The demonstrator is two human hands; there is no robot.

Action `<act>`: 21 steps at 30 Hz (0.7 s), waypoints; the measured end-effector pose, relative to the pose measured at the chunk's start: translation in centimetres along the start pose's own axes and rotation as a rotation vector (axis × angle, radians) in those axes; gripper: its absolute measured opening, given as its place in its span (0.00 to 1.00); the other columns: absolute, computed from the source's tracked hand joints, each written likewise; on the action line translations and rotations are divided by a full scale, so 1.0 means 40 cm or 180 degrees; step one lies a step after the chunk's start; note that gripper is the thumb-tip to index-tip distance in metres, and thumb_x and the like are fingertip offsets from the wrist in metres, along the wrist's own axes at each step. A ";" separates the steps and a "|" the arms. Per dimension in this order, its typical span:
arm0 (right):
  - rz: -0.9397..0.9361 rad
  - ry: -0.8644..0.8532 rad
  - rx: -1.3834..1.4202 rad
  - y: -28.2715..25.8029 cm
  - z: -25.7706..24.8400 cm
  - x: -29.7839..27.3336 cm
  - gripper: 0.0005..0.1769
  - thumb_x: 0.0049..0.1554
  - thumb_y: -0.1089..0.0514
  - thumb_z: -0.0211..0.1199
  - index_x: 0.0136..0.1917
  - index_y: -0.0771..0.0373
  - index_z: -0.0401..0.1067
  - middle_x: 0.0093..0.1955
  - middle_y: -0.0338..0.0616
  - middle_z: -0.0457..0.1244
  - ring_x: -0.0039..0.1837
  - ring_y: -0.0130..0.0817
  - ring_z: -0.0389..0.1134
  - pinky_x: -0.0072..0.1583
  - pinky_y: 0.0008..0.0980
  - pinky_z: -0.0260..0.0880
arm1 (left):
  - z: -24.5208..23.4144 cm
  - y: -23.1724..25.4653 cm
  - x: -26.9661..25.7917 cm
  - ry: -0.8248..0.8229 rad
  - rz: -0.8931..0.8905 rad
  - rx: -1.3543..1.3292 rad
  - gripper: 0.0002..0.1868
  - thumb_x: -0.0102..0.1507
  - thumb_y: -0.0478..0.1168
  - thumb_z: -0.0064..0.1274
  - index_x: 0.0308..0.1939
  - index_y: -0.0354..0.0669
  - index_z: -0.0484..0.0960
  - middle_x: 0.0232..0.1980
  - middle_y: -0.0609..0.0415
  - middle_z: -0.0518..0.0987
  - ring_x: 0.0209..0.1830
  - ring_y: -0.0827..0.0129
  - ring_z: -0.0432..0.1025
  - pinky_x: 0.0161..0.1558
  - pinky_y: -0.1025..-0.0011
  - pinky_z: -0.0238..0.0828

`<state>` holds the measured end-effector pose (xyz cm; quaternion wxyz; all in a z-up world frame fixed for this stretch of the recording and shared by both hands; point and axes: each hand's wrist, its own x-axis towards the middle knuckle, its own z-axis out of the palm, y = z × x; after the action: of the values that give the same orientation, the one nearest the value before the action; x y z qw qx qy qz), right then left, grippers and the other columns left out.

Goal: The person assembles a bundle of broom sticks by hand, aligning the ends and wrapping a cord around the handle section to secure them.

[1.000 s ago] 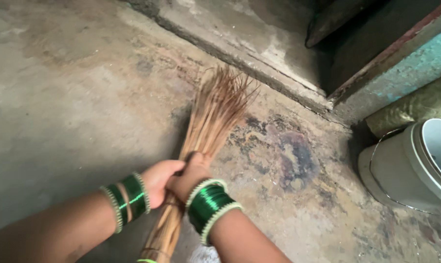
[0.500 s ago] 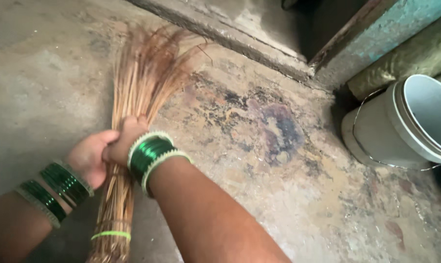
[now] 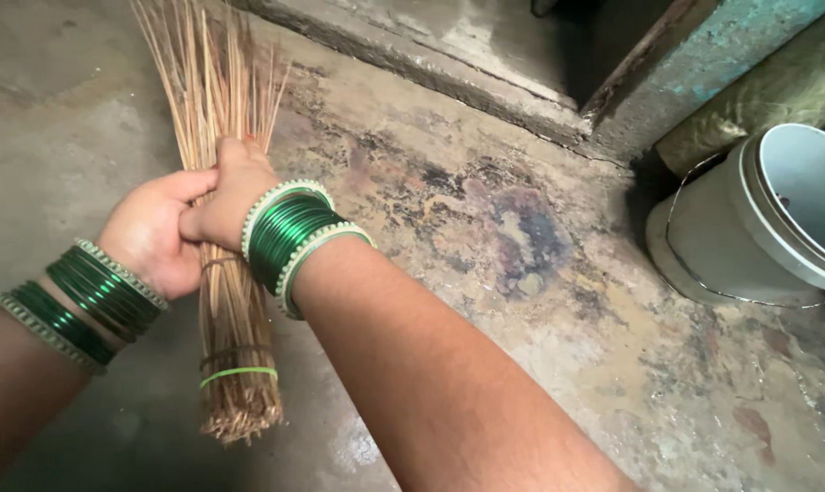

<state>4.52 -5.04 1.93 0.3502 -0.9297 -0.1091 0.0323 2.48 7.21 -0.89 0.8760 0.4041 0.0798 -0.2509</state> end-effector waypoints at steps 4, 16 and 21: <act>0.0200 -0.0101 0.0067 -0.003 -0.017 -0.031 0.49 0.33 0.49 0.74 0.65 0.70 0.63 0.69 0.63 0.58 0.72 0.55 0.60 0.68 0.40 0.65 | 0.013 -0.012 -0.010 -0.0175 -0.0114 0.0102 0.18 0.68 0.46 0.43 0.57 0.41 0.76 0.51 0.50 0.83 0.48 0.62 0.77 0.53 0.58 0.75; 0.0201 -0.0131 0.0287 0.035 -0.086 -0.009 0.47 0.34 0.50 0.73 0.64 0.70 0.63 0.68 0.63 0.60 0.70 0.53 0.64 0.68 0.39 0.67 | 0.058 -0.021 0.045 -0.0082 -0.0037 -0.0012 0.16 0.67 0.44 0.46 0.53 0.40 0.79 0.50 0.51 0.84 0.49 0.63 0.78 0.56 0.62 0.75; 0.0259 -0.0213 0.0215 0.016 -0.083 -0.041 0.64 0.36 0.50 0.78 0.77 0.70 0.47 0.79 0.64 0.45 0.79 0.56 0.50 0.73 0.39 0.59 | 0.057 -0.015 0.025 0.0023 -0.0324 0.0022 0.15 0.68 0.47 0.47 0.52 0.43 0.80 0.48 0.53 0.84 0.45 0.65 0.79 0.51 0.62 0.75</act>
<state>3.48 -8.02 3.96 0.3759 -0.9195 -0.0817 0.0812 2.88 4.81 -0.13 0.8604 0.4034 0.1025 -0.2940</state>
